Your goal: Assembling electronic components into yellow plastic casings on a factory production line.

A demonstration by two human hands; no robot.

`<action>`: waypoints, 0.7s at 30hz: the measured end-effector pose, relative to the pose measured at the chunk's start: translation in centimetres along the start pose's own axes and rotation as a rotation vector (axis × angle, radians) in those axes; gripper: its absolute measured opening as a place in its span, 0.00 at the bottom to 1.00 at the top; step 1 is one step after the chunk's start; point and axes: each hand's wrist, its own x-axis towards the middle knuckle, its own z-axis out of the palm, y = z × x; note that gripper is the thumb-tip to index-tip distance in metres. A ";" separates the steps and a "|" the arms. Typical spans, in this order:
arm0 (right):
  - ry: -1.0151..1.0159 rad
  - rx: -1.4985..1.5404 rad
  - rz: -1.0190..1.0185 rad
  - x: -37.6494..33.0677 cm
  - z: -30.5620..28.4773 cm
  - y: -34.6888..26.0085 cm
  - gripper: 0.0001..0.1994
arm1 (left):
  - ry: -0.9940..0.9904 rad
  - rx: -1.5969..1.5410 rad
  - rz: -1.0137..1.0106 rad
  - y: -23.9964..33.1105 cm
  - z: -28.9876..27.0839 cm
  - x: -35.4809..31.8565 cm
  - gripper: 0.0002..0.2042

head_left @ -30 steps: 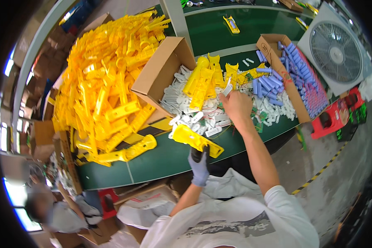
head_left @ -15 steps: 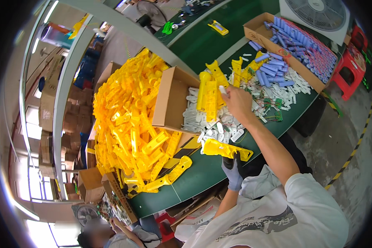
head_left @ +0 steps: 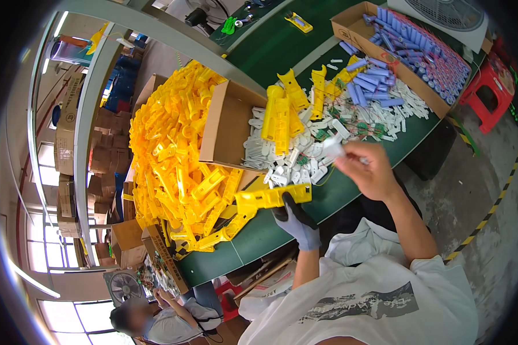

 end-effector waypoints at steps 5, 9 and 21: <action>-0.231 -0.055 0.107 -2.6 0.5 1.5 0.08 | -0.129 -0.025 0.122 1.1 2.2 0.8 0.16; -0.237 -0.122 0.260 -3.1 0.0 0.9 0.09 | -0.146 0.100 0.211 1.2 2.4 -1.5 0.22; -0.195 -0.134 0.168 -3.6 -0.3 2.8 0.10 | -0.412 0.632 0.606 -0.3 0.4 -3.4 0.27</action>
